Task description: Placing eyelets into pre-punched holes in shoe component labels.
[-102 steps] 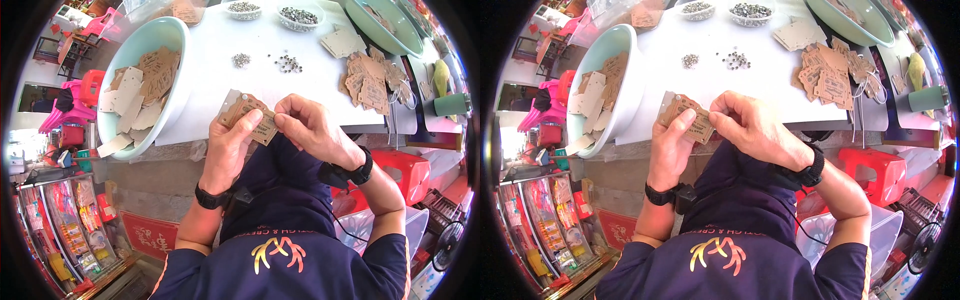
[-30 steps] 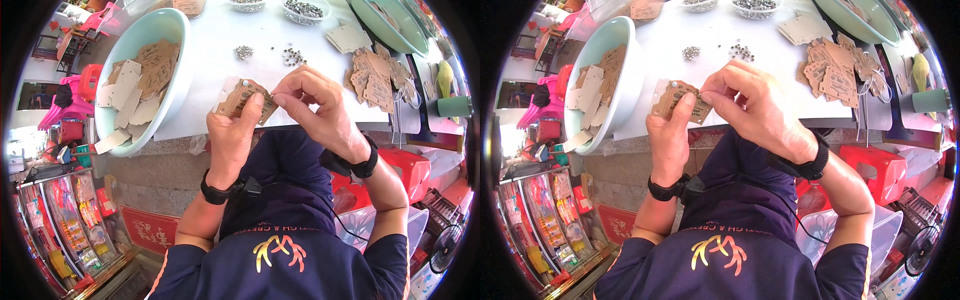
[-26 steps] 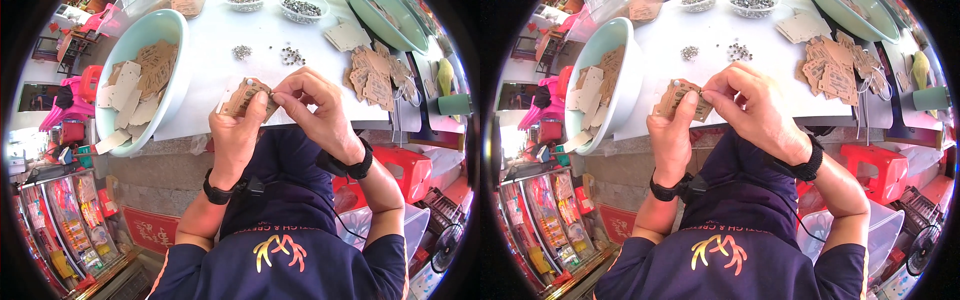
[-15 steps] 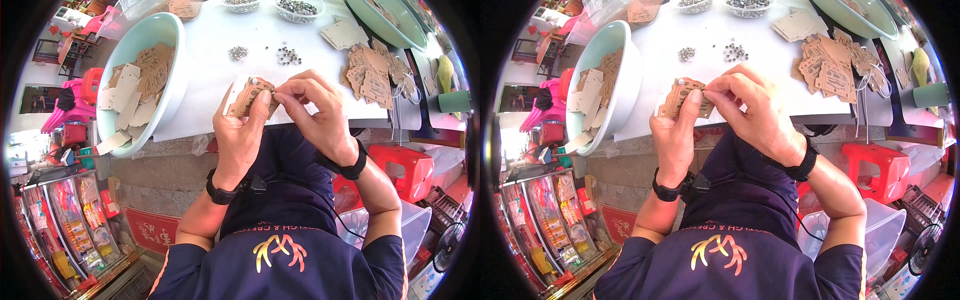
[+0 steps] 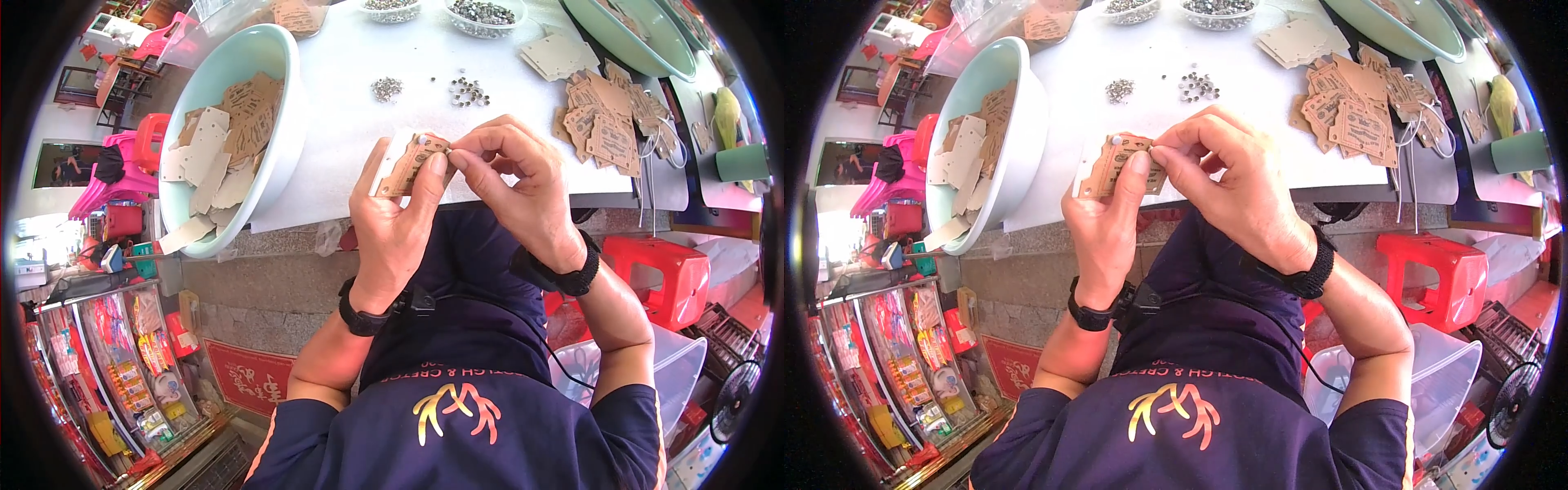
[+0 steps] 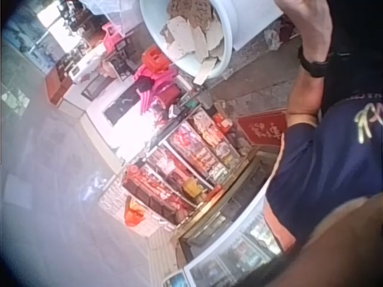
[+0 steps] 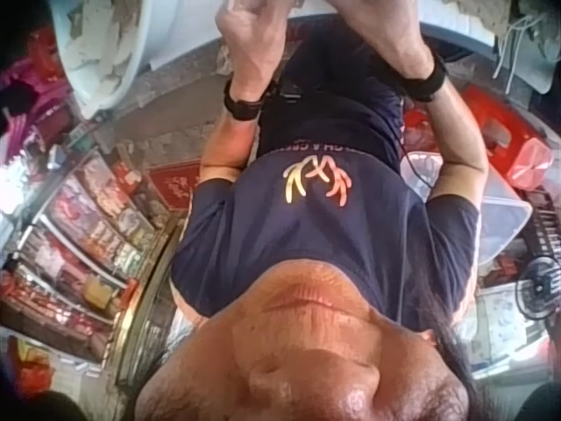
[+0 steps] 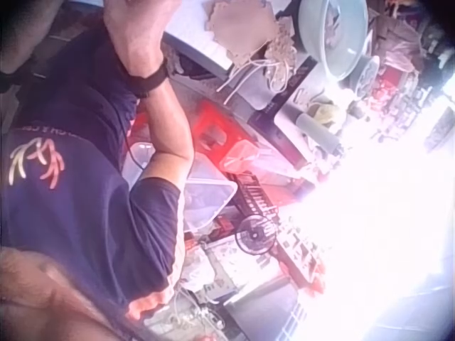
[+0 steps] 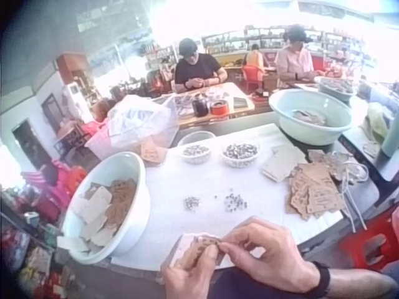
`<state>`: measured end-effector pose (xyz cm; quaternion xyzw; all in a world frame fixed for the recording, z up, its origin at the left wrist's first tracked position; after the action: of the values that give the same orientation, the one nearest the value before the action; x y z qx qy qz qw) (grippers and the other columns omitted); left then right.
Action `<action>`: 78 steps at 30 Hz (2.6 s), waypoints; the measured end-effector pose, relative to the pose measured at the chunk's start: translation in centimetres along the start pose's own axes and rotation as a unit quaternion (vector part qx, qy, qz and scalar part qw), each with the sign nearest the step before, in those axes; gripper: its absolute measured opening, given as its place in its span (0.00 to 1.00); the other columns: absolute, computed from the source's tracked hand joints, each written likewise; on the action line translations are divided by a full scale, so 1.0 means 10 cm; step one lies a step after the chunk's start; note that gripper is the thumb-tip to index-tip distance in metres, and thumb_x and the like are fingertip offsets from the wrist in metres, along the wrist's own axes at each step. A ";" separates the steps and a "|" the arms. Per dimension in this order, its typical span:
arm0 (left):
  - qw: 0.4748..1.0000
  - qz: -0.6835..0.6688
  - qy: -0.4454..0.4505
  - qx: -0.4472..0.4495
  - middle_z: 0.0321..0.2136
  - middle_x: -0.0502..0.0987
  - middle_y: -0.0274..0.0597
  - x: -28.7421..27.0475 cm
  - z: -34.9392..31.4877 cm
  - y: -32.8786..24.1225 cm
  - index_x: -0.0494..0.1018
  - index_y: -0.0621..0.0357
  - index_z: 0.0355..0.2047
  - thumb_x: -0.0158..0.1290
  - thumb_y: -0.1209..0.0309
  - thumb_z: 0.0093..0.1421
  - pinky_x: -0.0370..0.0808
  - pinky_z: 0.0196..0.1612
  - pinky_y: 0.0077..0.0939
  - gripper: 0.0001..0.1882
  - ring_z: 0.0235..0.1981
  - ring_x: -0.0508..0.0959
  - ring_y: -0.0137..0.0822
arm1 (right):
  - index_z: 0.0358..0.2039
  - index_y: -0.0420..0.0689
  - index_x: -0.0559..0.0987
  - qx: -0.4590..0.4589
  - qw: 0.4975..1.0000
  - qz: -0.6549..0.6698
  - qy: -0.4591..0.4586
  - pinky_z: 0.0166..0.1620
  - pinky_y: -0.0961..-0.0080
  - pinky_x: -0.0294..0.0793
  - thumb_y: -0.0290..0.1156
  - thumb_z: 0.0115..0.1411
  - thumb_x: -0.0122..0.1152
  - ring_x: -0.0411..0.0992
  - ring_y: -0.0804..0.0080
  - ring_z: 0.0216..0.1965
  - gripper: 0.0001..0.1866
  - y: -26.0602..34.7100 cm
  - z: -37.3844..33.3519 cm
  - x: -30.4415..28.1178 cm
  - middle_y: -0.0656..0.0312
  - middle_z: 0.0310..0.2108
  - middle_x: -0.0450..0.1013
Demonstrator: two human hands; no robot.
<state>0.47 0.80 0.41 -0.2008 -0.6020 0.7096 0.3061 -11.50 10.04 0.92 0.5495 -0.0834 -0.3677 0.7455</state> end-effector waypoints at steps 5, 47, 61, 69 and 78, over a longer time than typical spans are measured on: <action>1.000 0.020 0.001 0.020 0.31 0.76 0.37 -0.01 -0.01 0.03 0.72 0.68 0.40 0.53 0.76 0.64 0.71 0.32 0.16 0.07 0.31 0.73 0.20 | 0.32 0.40 0.80 0.016 0.999 0.015 -0.044 0.30 0.80 0.74 0.24 0.53 0.66 0.74 0.74 0.29 0.06 -0.01 0.00 0.04 0.61 0.31 0.76; 0.995 -0.083 0.047 -0.003 0.37 0.77 0.37 -0.18 0.05 0.09 0.70 0.65 0.47 0.50 0.70 0.67 0.75 0.41 0.18 0.12 0.37 0.77 0.23 | 0.43 0.38 0.79 0.208 0.955 0.171 0.125 0.32 0.85 0.72 0.40 0.66 0.56 0.68 0.86 0.27 0.17 -0.08 0.00 -0.09 0.69 0.29 0.75; 0.985 -0.121 0.054 -0.108 0.39 0.76 0.39 -0.25 0.02 -0.01 0.70 0.64 0.47 0.49 0.69 0.67 0.74 0.32 0.23 0.13 0.34 0.76 0.28 | 0.34 0.38 0.78 0.253 0.937 0.196 0.141 0.24 0.86 0.66 0.40 0.65 0.57 0.65 0.87 0.21 0.16 -0.09 -0.02 0.06 0.70 0.22 0.70; 0.981 -0.147 0.052 -0.116 0.36 0.77 0.39 -0.29 -0.06 0.07 0.69 0.63 0.48 0.51 0.71 0.65 0.73 0.30 0.20 0.13 0.28 0.75 0.27 | 0.38 0.36 0.76 0.260 0.934 0.225 0.093 0.25 0.87 0.70 0.39 0.66 0.55 0.68 0.87 0.23 0.15 0.03 -0.03 0.16 0.69 0.24 0.71; 0.986 -0.144 0.018 -0.087 0.34 0.77 0.37 -0.29 -0.04 0.03 0.70 0.62 0.47 0.53 0.71 0.65 0.72 0.31 0.17 0.12 0.28 0.74 0.23 | 0.40 0.38 0.76 0.251 0.923 0.268 0.111 0.26 0.87 0.73 0.34 0.65 0.57 0.69 0.86 0.26 0.11 0.08 -0.12 0.20 0.67 0.29 0.73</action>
<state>2.85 -0.90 -0.24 -0.1504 -0.6786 0.5992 0.3974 -9.04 9.79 0.60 0.7129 -0.2342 -0.0578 0.6584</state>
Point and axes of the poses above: each hand's wrist, its own z-axis towards the middle knuckle, its own x-axis out of the palm, y = z × x, the point moved 2 cm from there along z, towards the middle knuckle
